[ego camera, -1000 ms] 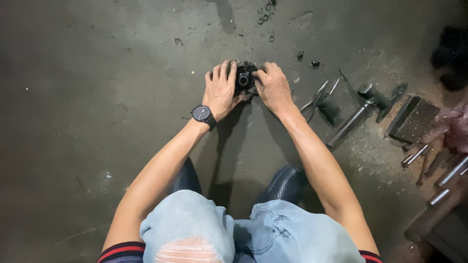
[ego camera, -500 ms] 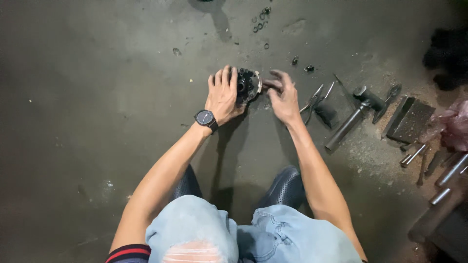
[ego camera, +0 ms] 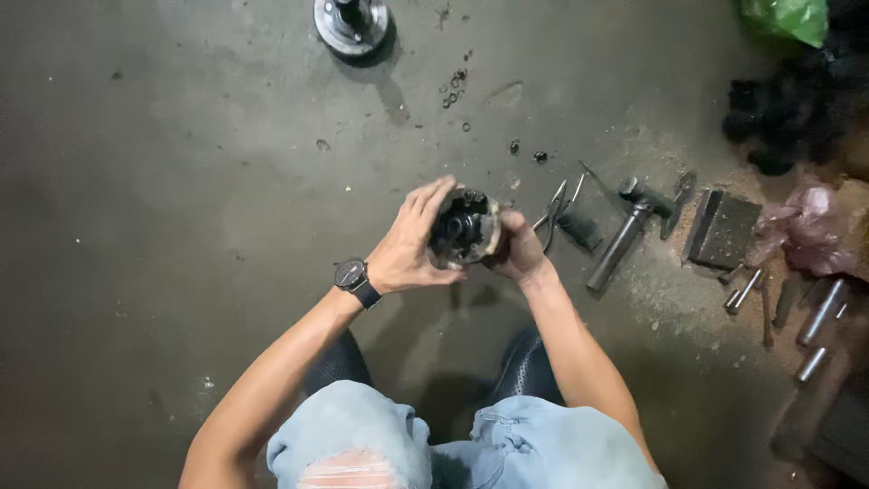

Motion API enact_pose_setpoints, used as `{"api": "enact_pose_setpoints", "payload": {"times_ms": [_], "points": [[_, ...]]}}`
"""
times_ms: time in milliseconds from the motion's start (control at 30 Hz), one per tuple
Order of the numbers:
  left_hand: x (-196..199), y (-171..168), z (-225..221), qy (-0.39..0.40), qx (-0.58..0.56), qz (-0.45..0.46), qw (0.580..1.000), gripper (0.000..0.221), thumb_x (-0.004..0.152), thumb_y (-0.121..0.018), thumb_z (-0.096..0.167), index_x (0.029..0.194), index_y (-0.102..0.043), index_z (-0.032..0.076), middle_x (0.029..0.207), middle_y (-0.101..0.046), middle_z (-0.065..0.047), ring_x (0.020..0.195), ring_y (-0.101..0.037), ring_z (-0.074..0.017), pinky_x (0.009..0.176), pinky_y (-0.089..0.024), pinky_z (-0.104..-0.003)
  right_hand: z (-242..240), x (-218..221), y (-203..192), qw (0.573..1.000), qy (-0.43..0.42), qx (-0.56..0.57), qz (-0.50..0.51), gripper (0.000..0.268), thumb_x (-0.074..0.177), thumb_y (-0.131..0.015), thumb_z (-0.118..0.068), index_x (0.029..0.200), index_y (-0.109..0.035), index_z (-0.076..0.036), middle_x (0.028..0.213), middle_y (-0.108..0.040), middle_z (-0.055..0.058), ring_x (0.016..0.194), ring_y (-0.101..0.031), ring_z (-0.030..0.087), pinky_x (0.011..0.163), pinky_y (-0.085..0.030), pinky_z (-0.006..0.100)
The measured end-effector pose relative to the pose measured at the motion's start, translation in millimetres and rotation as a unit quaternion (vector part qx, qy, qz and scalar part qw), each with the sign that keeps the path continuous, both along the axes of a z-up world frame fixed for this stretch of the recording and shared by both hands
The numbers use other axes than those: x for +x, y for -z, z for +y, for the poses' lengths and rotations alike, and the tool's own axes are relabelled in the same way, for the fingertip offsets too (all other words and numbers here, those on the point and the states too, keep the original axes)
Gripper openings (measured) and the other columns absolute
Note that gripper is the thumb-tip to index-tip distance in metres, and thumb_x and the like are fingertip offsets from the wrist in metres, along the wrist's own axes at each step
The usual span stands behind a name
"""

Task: The person sits on the workshop floor disassembling a motorcycle clutch hub assembly. They carry the part across the shop, set it on the floor, remove small components by hand, and use pliers and a wrench to extract parts from the hub.

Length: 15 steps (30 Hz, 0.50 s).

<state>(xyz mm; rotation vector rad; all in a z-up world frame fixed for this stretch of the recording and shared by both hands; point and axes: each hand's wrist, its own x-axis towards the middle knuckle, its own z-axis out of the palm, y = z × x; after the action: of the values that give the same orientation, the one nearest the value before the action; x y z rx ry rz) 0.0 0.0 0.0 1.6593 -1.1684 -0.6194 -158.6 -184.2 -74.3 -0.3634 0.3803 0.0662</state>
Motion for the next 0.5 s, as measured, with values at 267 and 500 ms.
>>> {"api": "enact_pose_setpoints", "payload": {"times_ms": [267,500], "points": [[-1.5,19.4,-17.0,0.027,0.034,0.17,0.985,0.135,0.063,-0.097,0.037,0.165,-0.014,0.008,0.167,-0.024,-0.022,0.154,-0.031,-0.0416,0.122,-0.035,-0.055,19.4,27.3,-87.7,0.863,-0.033,-0.505,0.009,0.112,0.069,-0.081,-0.035,0.163,-0.027,-0.005,0.152,-0.047,0.017,0.143,-0.048,0.029,0.122,-0.039,0.042],[-12.8,6.0,-17.8,-0.02,0.005,0.292,0.956,0.124,0.06,-0.095,0.03,0.16,-0.024,0.015,0.161,-0.033,-0.013,0.152,-0.037,-0.0357,0.108,-0.052,-0.051,15.0,21.8,-79.8,0.873,-0.012,-0.487,-0.005,0.107,0.07,-0.086,-0.032,0.159,-0.035,-0.002,0.149,-0.051,0.019,0.144,-0.051,0.033,0.127,-0.041,0.045]]}}
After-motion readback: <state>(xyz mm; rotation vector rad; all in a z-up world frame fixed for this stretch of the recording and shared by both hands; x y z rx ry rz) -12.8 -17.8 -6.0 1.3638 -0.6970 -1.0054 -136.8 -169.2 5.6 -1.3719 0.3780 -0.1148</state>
